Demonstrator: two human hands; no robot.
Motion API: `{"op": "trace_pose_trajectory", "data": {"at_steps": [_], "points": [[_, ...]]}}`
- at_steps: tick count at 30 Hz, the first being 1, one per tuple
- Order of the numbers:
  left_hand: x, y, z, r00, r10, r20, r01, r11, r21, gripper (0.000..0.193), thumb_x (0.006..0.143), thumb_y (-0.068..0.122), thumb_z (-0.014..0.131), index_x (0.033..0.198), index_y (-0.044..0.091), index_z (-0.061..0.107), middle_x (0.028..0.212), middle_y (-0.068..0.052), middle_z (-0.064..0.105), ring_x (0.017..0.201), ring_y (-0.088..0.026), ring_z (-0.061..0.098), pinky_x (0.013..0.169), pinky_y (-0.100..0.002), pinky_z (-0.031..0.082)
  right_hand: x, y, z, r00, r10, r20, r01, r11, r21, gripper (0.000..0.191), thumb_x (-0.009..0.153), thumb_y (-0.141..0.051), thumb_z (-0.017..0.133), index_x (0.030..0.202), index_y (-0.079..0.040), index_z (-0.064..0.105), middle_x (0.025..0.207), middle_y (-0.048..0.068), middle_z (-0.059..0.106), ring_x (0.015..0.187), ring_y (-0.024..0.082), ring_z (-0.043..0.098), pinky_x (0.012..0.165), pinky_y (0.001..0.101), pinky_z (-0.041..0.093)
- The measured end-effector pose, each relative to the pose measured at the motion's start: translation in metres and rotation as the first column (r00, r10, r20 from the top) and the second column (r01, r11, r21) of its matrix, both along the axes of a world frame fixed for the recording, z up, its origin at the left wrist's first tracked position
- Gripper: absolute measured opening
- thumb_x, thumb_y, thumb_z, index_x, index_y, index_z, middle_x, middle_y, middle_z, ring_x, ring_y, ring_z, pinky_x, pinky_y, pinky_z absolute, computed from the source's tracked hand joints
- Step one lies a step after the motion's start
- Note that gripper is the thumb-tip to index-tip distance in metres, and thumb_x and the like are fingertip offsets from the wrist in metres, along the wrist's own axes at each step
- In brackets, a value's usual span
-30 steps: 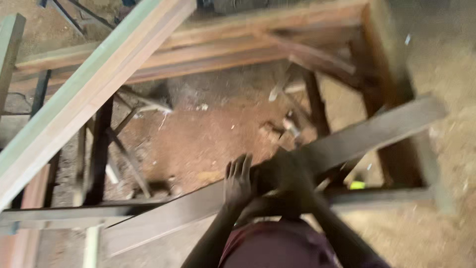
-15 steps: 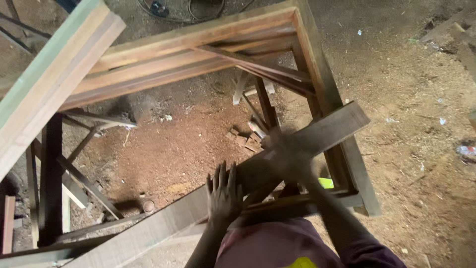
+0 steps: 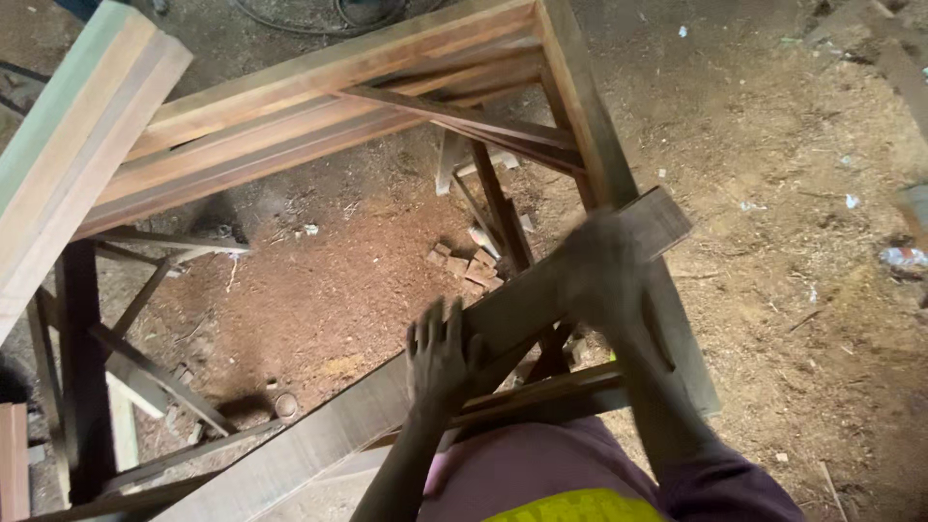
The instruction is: The person sands multiple wooden planks and a wooden frame by hand using sandpaper.
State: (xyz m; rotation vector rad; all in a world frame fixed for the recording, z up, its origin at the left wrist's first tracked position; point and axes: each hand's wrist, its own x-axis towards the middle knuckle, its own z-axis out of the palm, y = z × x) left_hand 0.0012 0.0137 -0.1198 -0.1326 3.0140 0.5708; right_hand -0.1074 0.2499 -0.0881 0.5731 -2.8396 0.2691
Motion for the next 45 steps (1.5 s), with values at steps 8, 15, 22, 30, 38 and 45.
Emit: {"op": "trace_pose_trajectory", "data": {"at_steps": [8, 15, 22, 30, 38, 45], "points": [[-0.013, 0.027, 0.016, 0.971, -0.234, -0.050, 0.234, 0.972, -0.005, 0.085, 0.095, 0.058, 0.058, 0.160, 0.011, 0.027, 0.164, -0.022, 0.028, 0.150, -0.041, 0.026, 0.121, -0.061, 0.017, -0.029, 0.034, 0.000, 1.000, -0.019, -0.015, 0.019, 1.000, 0.016, 0.060, 0.093, -0.046, 0.060, 0.139, -0.007, 0.055, 0.138, 0.023, 0.054, 0.131, 0.039, 0.048, 0.104, 0.0550, 0.038], [-0.011, 0.027, 0.033, 0.967, -0.243, -0.078, 0.242, 0.970, -0.028, 0.087, 0.094, 0.058, 0.061, 0.163, 0.016, 0.029, 0.164, -0.023, 0.029, 0.150, -0.042, 0.028, 0.120, -0.061, 0.020, -0.001, 0.021, -0.002, 0.931, 0.365, -0.027, -0.365, 0.931, -0.009, 0.061, 0.093, -0.047, 0.059, 0.138, -0.007, 0.055, 0.137, 0.023, 0.055, 0.131, 0.039, 0.048, 0.105, 0.0555, 0.038], [-0.012, 0.032, 0.008, 0.943, -0.296, -0.149, 0.293, 0.955, -0.046, 0.088, 0.094, 0.054, 0.062, 0.159, 0.004, 0.029, 0.166, -0.027, 0.024, 0.154, -0.044, 0.022, 0.122, -0.063, 0.016, -0.037, 0.049, -0.006, 0.992, -0.122, -0.023, 0.122, 0.992, 0.028, 0.061, 0.093, -0.048, 0.059, 0.138, -0.008, 0.055, 0.137, 0.022, 0.055, 0.131, 0.039, 0.049, 0.105, 0.0560, 0.038], [-0.053, 0.075, 0.008, 0.868, -0.455, -0.199, 0.442, 0.890, -0.109, 0.083, 0.096, 0.054, 0.055, 0.156, 0.001, 0.034, 0.165, -0.022, 0.028, 0.153, -0.038, 0.025, 0.122, -0.060, 0.020, -0.049, 0.073, 0.001, 0.995, -0.095, -0.018, 0.095, 0.995, 0.024, 0.062, 0.093, -0.050, 0.058, 0.138, -0.008, 0.054, 0.137, 0.021, 0.056, 0.131, 0.038, 0.049, 0.105, 0.0566, 0.039], [-0.053, 0.074, 0.012, 0.866, -0.460, -0.197, 0.458, 0.887, -0.058, 0.074, 0.102, 0.047, 0.050, 0.158, 0.001, 0.036, 0.167, -0.022, 0.029, 0.156, -0.037, 0.026, 0.124, -0.056, 0.022, -0.048, 0.084, 0.000, 0.982, 0.190, -0.015, -0.189, 0.982, 0.011, 0.062, 0.092, -0.051, 0.058, 0.138, -0.008, 0.054, 0.137, 0.021, 0.056, 0.131, 0.038, 0.049, 0.105, 0.0571, 0.039], [-0.057, 0.070, -0.001, 0.870, -0.458, -0.183, 0.461, 0.887, -0.031, 0.071, 0.108, 0.044, 0.045, 0.159, -0.003, 0.032, 0.169, -0.022, 0.025, 0.158, -0.036, 0.023, 0.128, -0.053, 0.019, -0.040, 0.055, 0.009, 0.949, 0.315, -0.023, -0.315, 0.949, 0.003, 0.063, 0.092, -0.052, 0.057, 0.137, -0.008, 0.054, 0.136, 0.020, 0.056, 0.132, 0.038, 0.050, 0.105, 0.0576, 0.040]]}}
